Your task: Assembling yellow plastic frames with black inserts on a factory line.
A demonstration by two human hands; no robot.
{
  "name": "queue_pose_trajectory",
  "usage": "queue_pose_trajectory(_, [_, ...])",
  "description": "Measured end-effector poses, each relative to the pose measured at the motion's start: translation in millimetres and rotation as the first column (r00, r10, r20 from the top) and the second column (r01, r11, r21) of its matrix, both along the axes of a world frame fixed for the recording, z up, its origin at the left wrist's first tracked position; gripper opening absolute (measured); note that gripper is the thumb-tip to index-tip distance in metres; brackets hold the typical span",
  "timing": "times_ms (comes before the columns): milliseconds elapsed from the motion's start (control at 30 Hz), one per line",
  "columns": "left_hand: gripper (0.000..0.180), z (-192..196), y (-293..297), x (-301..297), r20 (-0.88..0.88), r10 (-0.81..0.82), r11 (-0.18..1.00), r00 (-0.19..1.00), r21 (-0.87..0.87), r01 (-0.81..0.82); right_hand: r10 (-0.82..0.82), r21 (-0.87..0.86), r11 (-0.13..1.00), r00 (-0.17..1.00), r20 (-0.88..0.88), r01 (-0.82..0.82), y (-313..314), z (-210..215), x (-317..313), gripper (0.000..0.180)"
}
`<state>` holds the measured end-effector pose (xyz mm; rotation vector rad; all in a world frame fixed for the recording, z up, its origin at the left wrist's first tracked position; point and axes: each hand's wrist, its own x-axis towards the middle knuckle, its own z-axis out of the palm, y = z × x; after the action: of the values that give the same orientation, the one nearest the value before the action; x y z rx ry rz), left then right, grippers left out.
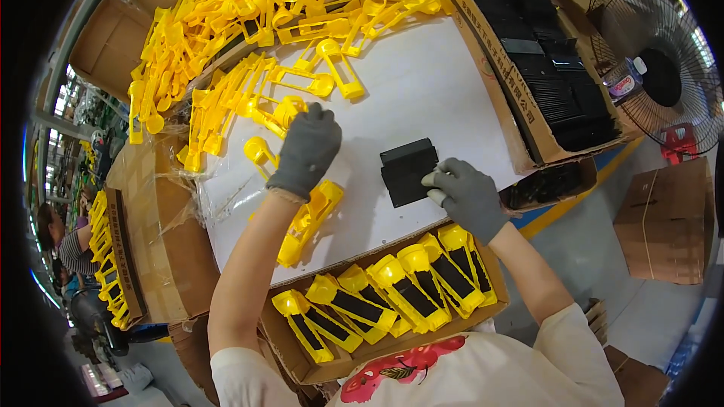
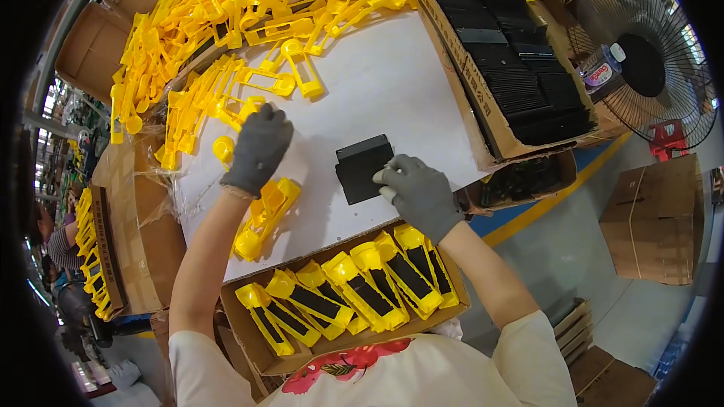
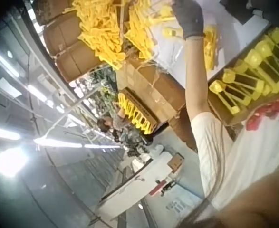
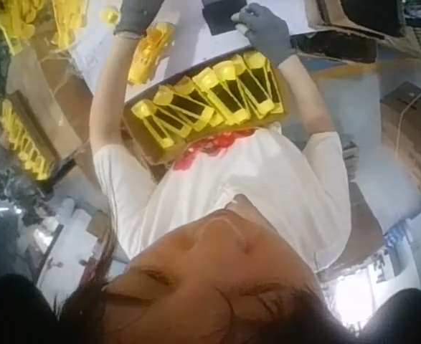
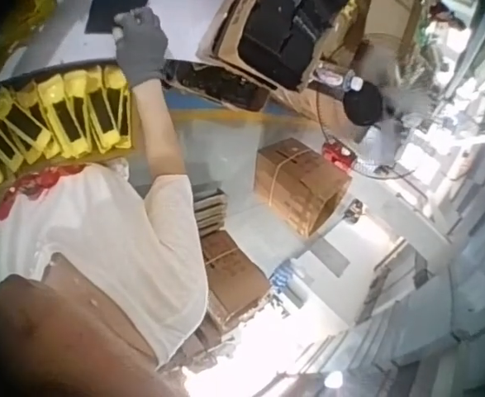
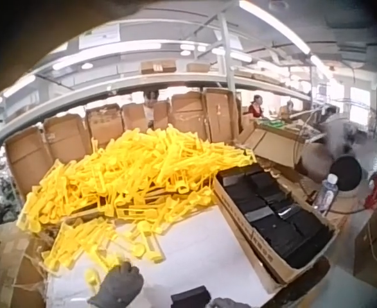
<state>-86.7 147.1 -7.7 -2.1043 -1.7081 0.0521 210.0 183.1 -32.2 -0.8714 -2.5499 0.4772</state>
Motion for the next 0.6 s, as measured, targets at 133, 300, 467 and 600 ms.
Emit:
queue_pose_trajectory(133, [0.025,44,-45,4,0.379,0.119,0.912,0.918,0.324,-0.252,0.108,0.076,0.99,0.988,0.112,-0.117,-11,-6,-29,0.031])
queue_pose_trajectory(300, [0.014,59,-110,28,1.0,0.013,0.861,-0.012,-0.017,-0.509,0.033,0.072,0.995,0.899,0.436,-0.072,-11,-4,-44,0.034])
queue_pose_trajectory(467, [0.04,42,-174,74,0.77,0.009,0.903,-0.638,-0.28,-0.325,0.167,-0.12,0.979,0.985,0.035,-0.161,-11,17,-26,0.027])
queue_pose_trajectory(600, [0.033,22,-201,106,0.62,0.064,0.867,-0.782,-0.423,-0.264,-0.107,-0.531,0.838,0.914,-0.391,-0.129,-32,75,4,0.023])
